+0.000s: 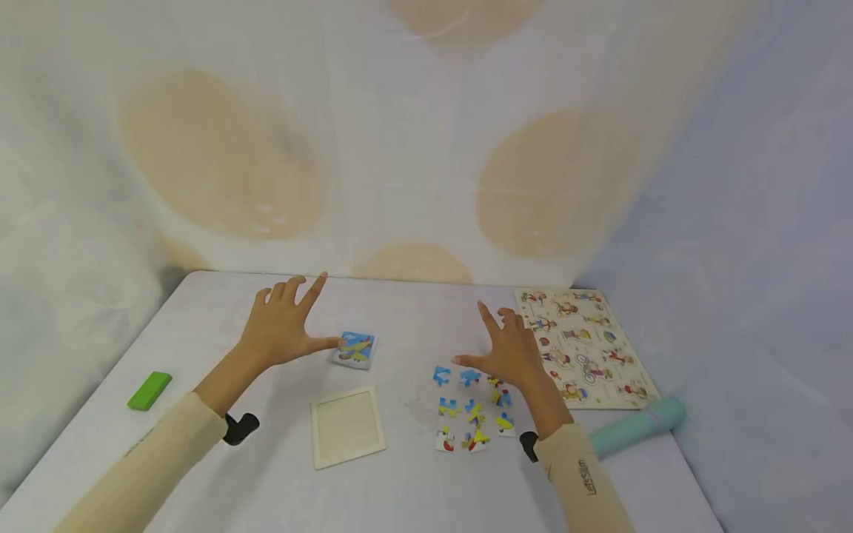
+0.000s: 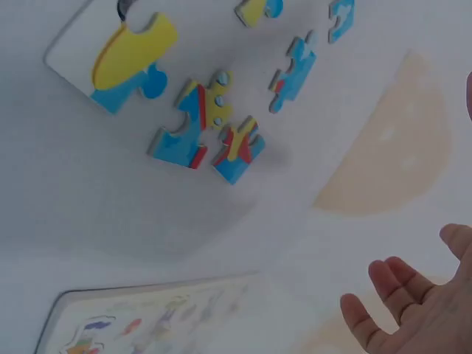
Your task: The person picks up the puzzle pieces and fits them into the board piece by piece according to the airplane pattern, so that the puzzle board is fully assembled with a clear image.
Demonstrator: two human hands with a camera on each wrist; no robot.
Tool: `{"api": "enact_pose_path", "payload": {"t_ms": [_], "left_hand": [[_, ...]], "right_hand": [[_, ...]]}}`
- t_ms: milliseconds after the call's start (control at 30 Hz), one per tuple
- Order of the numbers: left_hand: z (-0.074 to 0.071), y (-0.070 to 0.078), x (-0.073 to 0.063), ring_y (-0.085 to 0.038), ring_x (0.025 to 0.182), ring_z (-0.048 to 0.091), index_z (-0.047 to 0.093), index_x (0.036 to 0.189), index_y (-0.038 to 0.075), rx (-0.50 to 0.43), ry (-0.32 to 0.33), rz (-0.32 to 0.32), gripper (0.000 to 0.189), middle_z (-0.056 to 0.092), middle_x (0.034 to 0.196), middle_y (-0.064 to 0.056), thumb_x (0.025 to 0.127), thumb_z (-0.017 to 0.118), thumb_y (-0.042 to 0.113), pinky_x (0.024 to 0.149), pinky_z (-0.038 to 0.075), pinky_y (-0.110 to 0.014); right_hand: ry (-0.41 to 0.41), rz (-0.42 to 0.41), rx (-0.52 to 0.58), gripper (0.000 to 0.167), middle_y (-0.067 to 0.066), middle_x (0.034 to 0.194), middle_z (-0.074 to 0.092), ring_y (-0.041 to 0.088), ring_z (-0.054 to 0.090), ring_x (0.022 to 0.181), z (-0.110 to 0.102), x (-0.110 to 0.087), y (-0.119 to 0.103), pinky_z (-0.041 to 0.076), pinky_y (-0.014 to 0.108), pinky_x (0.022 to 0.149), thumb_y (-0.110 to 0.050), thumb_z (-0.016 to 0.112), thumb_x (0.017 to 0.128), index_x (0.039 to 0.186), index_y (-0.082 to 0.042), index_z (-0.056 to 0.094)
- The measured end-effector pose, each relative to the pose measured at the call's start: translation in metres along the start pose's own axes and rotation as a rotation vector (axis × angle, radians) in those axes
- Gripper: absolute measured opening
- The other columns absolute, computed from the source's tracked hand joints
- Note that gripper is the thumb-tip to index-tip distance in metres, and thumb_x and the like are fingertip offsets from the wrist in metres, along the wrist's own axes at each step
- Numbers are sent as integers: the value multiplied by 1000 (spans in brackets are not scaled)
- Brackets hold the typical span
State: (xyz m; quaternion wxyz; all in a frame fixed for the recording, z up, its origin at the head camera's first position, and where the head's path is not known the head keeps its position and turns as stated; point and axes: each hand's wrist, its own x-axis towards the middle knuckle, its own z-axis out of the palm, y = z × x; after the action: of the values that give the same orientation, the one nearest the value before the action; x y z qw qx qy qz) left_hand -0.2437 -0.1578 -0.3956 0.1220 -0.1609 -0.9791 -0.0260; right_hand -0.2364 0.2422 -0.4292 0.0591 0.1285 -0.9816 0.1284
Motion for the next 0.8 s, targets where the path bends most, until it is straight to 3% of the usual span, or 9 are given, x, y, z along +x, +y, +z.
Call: {"api": "enact_pose_path", "payload": {"t_ms": [100,267,467,800], "left_hand": [[6,6,-11,-40,125,46,23,159,21,6,18,28,115,45,140,-19,71,59,85,100,36,-59],[18,12,-31,-35,116,50,32,156,21,5,55,49,114,51,131,-16,68,57,88,92,41,-53],[33,15,-53,-33,112,52,34,156,22,-2,65,49,114,53,128,-14,67,55,91,91,43,-51],[54,22,-92,-24,99,54,42,152,21,-27,8,62,111,54,118,-10,67,53,92,81,44,-43]], "right_hand": [[28,-32,7,110,26,130,46,39,50,109,9,-8,0,48,50,76,-70,74,71,156,-13,32],[15,-50,17,108,21,118,48,27,46,89,23,-16,-1,40,34,66,-67,77,70,154,-13,36],[-29,-23,27,108,19,120,48,24,44,86,36,-20,-4,39,33,67,-72,73,70,154,-16,37],[-97,-3,62,104,16,117,49,23,44,87,46,-25,-10,39,34,69,-70,74,71,153,-16,39]]}}
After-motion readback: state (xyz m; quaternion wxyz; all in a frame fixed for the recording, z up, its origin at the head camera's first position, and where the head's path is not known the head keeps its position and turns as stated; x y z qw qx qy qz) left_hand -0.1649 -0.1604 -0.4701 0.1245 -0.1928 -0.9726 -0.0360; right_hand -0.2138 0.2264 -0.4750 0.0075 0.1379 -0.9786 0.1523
